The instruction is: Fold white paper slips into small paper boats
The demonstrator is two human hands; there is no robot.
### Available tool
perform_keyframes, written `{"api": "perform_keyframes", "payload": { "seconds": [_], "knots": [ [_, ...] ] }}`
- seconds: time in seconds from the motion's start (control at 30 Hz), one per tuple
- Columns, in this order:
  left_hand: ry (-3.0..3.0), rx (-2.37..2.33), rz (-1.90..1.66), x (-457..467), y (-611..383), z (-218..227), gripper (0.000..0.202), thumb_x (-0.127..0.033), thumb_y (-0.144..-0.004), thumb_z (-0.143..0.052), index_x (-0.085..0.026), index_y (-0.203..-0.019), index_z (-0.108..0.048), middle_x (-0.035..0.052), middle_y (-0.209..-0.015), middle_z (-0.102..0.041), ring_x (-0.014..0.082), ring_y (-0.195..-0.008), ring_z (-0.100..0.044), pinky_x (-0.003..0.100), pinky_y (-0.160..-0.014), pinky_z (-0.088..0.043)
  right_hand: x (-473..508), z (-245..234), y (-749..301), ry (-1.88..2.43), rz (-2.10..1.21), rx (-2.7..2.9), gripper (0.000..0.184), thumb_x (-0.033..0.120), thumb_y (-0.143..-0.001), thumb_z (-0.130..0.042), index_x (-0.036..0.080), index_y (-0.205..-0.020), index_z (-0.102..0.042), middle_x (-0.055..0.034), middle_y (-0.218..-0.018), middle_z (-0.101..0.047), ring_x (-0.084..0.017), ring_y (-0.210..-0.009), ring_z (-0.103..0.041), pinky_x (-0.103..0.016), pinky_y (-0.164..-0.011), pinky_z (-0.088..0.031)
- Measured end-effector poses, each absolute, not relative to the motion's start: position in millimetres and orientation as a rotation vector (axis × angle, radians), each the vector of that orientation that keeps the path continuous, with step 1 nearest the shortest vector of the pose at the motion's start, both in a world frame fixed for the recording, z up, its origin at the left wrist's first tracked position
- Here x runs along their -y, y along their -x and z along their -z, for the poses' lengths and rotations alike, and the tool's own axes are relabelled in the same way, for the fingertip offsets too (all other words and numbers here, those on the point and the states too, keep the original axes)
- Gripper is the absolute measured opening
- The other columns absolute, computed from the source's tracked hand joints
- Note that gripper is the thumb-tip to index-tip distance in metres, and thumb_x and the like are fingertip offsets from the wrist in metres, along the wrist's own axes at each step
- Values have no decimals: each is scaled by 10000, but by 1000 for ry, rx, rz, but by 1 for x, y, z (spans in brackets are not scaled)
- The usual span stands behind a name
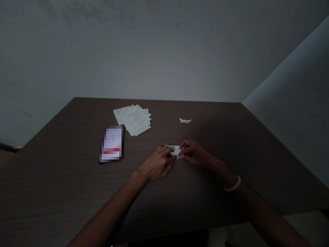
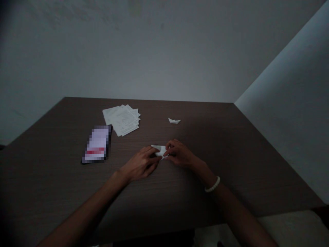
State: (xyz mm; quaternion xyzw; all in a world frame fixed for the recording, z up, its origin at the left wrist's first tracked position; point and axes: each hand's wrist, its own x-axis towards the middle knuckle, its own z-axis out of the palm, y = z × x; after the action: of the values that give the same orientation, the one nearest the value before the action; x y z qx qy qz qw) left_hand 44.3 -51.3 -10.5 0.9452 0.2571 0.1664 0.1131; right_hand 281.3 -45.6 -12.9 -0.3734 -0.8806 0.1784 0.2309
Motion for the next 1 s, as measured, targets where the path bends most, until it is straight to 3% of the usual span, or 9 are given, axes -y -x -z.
{"api": "perform_keyframes", "payload": {
  "seconds": [0.17,0.3,0.67,1.0],
  "knots": [
    [-2740,-770,-516,52,-45,13,309,-218,-888,-494,-191,-1158,-641,119,-1164,-557,267,-1100,-514,450,-946,-435,49,0,-280,1014,-108,2659,165,165,-824,-670,257,-951,-724,-86,-1091,-616,-231,-954,-542,-381,-810,-447],
    [-2732,-797,-538,53,-47,13,297,-226,-882,-500,-190,-1136,-650,113,-1130,-574,261,-1073,-526,445,-944,-434,49,-3,-281,959,9,2734,101,193,-848,-653,257,-876,-726,-72,-1074,-637,-227,-946,-546,-368,-787,-456],
    [-2715,-787,-569,52,-47,11,255,-223,-872,-513,-185,-1064,-675,106,-1094,-601,251,-1048,-548,412,-917,-460,37,6,-282,958,-426,2522,57,214,-847,-661,226,-851,-717,-42,-938,-708,-183,-878,-583,-325,-795,-472],
    [-2753,-800,-532,52,-48,8,207,-230,-877,-506,-165,-980,-673,107,-1074,-605,257,-1024,-552,417,-873,-454,32,12,-279,1059,-493,2431,40,187,-853,-647,194,-815,-658,-47,-934,-642,-180,-887,-549,-329,-803,-439]
  ]
}}
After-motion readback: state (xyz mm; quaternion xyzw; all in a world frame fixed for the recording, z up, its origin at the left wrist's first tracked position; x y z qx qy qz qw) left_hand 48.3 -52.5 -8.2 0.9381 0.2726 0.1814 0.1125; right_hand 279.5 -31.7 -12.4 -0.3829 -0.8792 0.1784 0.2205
